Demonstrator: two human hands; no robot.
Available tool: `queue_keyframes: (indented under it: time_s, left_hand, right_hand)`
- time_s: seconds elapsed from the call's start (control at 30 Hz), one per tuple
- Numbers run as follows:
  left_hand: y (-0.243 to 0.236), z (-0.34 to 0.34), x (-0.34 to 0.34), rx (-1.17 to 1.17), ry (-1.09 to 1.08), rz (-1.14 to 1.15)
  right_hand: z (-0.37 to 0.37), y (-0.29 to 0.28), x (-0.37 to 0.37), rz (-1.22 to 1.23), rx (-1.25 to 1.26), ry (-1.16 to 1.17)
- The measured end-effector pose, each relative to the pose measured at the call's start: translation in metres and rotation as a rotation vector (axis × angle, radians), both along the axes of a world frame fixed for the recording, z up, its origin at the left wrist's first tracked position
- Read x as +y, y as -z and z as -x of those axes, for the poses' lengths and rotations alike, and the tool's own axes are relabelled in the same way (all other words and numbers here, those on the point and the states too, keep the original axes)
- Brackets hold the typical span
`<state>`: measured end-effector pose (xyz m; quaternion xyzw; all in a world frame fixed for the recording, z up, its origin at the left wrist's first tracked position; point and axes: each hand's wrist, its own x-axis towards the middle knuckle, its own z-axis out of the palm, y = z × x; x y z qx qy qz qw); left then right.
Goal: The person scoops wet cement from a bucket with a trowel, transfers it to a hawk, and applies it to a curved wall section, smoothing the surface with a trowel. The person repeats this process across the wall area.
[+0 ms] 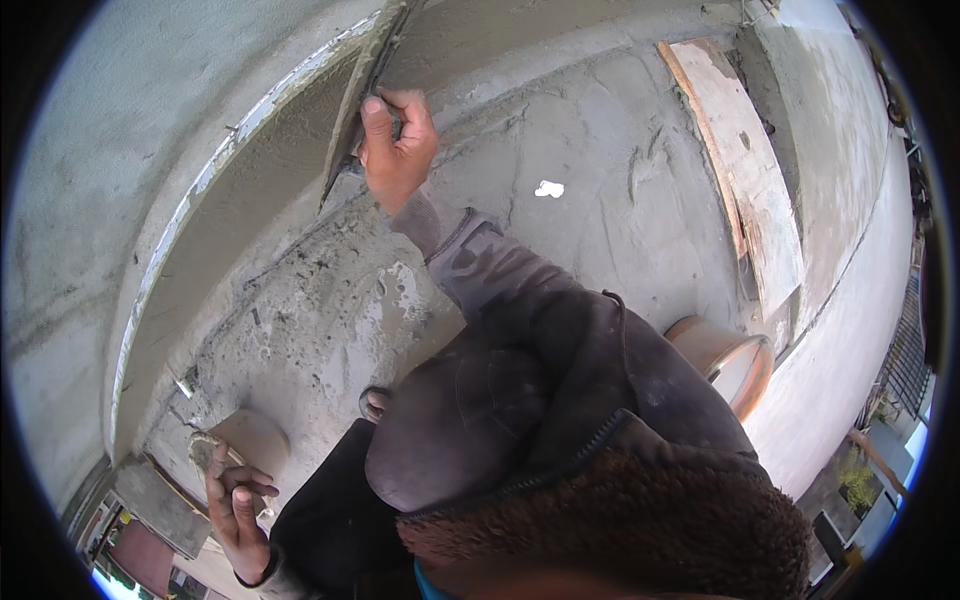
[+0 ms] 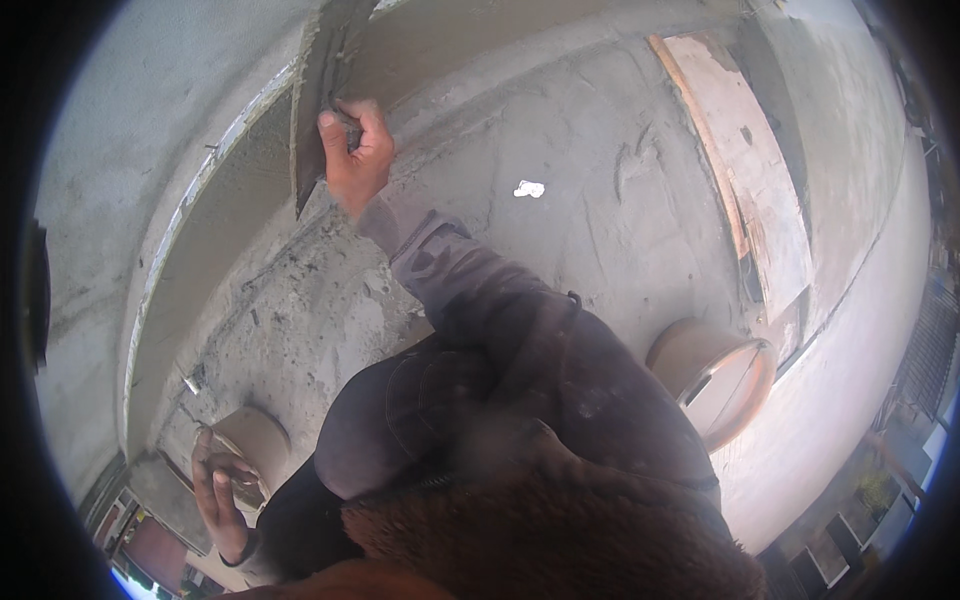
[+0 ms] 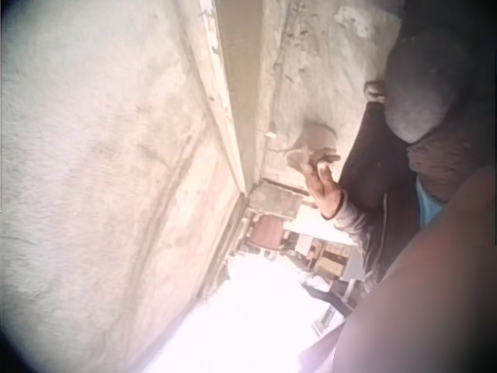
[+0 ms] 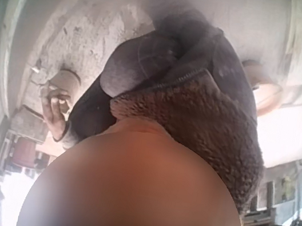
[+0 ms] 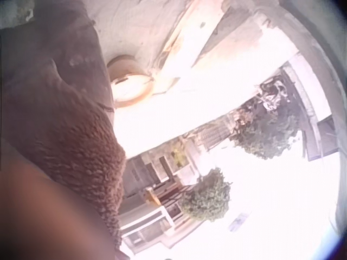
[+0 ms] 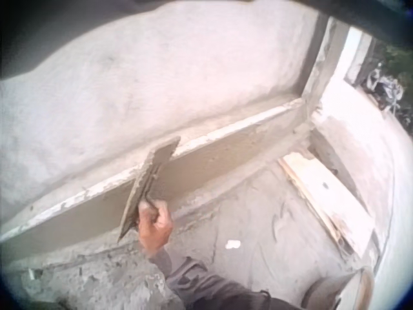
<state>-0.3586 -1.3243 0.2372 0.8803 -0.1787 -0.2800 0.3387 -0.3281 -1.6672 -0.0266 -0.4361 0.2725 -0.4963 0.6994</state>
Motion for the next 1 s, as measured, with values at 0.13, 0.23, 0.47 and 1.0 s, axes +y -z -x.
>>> queue_keyframes:
  time_s: [0.13, 0.23, 0.47, 1.0]
  left_hand:
    - [0.002, -0.004, -0.010, 0.008, 0.000, -0.007]
    - [0.004, -0.008, -0.021, 0.032, -0.018, 0.003]
    - [0.020, -0.028, -0.037, 0.080, -0.006, -0.045]
    - [0.028, -0.042, -0.079, 0.057, -0.034, -0.168]
  right_hand:
    - [0.032, -0.023, 0.025, -0.294, -0.290, -0.337]
    - [0.063, -0.015, 0.003, -0.394, -0.647, -0.229]
    - [0.126, 0.024, -0.187, -0.379, -0.572, 0.029]
    - [0.079, 0.044, -0.219, -0.580, -0.215, 0.315]
